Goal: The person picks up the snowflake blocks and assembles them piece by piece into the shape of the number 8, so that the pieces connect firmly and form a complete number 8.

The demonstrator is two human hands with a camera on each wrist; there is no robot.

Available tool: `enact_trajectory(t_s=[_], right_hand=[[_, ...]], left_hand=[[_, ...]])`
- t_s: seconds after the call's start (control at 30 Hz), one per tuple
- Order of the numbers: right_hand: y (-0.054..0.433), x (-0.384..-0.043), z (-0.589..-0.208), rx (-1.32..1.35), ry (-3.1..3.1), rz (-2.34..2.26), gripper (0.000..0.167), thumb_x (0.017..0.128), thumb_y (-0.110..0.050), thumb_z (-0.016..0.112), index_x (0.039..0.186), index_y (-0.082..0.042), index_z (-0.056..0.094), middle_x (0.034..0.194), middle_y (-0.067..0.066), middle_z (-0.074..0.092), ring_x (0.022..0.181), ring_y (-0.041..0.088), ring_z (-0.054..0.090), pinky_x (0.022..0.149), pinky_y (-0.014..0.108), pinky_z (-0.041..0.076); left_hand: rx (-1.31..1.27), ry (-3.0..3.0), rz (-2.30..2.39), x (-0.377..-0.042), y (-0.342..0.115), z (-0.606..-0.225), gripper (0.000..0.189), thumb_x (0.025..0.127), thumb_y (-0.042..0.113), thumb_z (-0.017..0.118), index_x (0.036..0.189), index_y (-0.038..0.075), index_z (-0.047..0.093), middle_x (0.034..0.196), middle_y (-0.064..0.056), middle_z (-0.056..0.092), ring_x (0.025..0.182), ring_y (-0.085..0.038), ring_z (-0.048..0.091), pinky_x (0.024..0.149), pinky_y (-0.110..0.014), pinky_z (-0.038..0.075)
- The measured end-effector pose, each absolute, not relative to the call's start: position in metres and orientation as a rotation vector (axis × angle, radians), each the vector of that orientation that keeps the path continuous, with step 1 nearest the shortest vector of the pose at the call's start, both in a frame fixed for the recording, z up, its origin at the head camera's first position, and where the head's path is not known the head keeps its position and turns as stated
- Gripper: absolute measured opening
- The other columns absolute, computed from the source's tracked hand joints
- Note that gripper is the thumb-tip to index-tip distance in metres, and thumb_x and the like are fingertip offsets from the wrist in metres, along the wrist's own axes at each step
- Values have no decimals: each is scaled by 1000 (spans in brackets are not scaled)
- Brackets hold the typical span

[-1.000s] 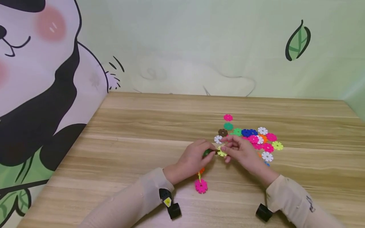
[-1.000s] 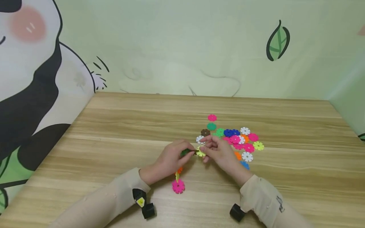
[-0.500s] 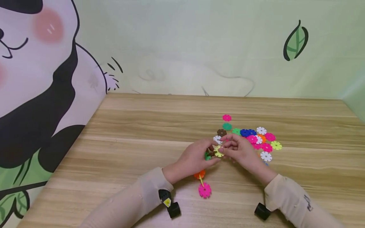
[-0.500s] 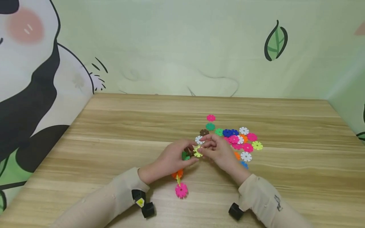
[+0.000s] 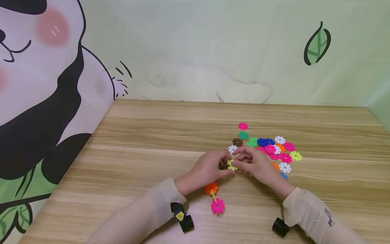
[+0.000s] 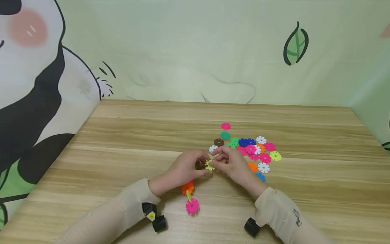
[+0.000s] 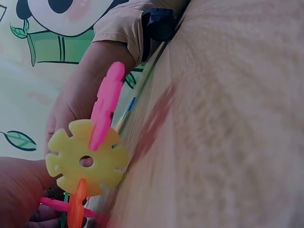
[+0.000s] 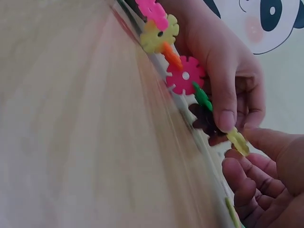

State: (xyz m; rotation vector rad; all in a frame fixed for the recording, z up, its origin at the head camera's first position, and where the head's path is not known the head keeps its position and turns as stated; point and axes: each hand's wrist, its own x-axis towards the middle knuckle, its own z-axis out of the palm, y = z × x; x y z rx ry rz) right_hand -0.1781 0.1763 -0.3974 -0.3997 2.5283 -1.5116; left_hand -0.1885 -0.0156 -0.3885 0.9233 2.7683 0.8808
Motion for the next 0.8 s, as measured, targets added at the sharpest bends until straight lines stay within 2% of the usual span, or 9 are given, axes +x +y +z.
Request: enact_trajectory(t_s=[0.13,0.3,0.43,0.67,0.8], right_hand=[[181,-180,-393,-398,2623,-1428,26,91,-20,66,108,-2,61,89,13,69,63,13,60,49,26,47],[195,-183,-384,-371,2839,-1243,21,90,-19,67,106,-5,66,90,8,69,73,16,59,60,23,49],[212,-186,-376,-298,2975,-1090,25,90,-20,68,106,-2,65,92,10,69,82,20,61,68,24,48],[241,-194,-373,-107,3022,-846,29,93,-21,63,110,3,61,98,18,64,78,24,55,62,27,44],[248,-197,-373,-52,3012,-754,32,92,-23,63,110,3,61,99,20,65,80,27,58,65,32,47]], left_hand=[[906,2754,906,-189,-17,-388,31,81,27,77,104,11,63,86,-2,67,74,-10,57,65,-18,43],[867,2723,932,-189,-19,-387,39,84,24,75,117,10,63,85,-3,65,72,-9,52,64,-18,41],[862,2720,918,-190,-20,-387,37,84,24,74,117,12,64,86,-3,64,74,-10,53,65,-19,41],[834,2741,901,-191,-21,-388,36,83,24,76,114,9,64,94,-3,66,80,-11,56,69,-19,44],[833,2735,926,-192,-22,-389,39,84,23,75,118,9,63,96,-4,67,80,-12,56,69,-20,44]])
